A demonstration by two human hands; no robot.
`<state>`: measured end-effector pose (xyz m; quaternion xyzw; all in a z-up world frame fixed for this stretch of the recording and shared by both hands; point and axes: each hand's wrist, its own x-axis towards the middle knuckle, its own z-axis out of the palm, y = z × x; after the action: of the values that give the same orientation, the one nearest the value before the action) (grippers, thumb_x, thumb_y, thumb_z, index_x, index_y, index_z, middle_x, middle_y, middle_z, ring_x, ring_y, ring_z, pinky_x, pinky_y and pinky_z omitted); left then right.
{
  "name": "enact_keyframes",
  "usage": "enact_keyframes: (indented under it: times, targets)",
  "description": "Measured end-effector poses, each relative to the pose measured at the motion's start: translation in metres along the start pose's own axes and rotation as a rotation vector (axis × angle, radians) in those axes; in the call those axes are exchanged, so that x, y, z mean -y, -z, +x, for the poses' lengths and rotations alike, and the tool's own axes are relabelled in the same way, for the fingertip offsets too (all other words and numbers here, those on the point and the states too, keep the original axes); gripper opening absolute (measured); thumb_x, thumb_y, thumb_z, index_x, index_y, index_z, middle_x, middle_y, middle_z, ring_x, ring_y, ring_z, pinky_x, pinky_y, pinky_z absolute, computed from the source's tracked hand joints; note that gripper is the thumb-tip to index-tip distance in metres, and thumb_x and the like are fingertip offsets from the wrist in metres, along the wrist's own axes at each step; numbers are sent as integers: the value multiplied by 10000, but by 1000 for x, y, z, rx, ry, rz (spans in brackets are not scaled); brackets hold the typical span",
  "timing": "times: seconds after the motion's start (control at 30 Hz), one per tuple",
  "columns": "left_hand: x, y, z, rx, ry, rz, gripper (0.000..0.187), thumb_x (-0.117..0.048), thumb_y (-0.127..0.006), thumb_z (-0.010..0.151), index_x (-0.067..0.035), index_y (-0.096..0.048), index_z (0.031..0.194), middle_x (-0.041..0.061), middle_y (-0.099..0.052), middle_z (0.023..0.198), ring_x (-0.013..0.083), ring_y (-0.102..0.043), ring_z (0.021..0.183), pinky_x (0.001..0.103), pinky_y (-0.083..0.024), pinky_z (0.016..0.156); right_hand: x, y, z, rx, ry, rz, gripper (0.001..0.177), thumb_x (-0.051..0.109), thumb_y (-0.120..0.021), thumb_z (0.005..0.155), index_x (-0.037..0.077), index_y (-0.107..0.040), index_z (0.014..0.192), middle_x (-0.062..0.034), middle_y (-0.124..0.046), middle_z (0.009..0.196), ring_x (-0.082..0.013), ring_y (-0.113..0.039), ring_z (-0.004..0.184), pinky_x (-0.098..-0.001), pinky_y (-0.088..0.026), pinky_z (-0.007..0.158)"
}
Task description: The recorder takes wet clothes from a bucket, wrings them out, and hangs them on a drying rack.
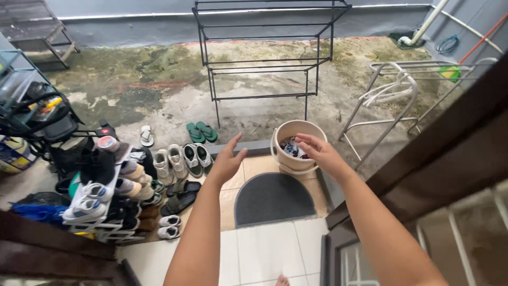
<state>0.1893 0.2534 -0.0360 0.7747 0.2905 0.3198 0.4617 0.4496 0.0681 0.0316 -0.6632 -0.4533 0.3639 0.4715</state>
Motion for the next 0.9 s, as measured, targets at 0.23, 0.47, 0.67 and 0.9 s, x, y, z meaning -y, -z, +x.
enact_keyframes:
  times: [0.23,0.47,0.67,0.9]
  targets:
    - [14,-35,94,20,128,-3,651,-309,-646,954,-178,-422,1550,150,-552,1510,308,-547,1373,389,-446,1078,-37,68,101,-39,-36,57,530,309,-603,990,82,-540,1465,-54,-649,1398,-133,-609,1225,-290,-496,973]
    - [87,-95,233,107,63,-81,634,-263,-662,953,-161,-444,1539,158,-548,1521,305,-512,1417,383,-421,1118,-122,120,190,-84,-21,172,525,280,-614,997,58,-531,1466,-76,-634,1415,-147,-591,1263,-290,-474,1046]
    - [94,-142,374,288,5,-112,622,-249,-666,958,-155,-453,1535,150,-529,1532,288,-478,1441,372,-394,1136,-129,175,254,-270,-51,159,515,254,-617,993,45,-542,1458,-82,-634,1417,-164,-583,1291,-319,-449,1093]
    - [32,-184,488,448,173,-43,642,-292,-645,934,-251,-449,1544,67,-592,1520,424,-615,1119,402,-505,1011,-126,220,299,-478,-158,68,501,271,-587,1001,85,-546,1465,-60,-636,1434,-151,-591,1294,-322,-453,1095]
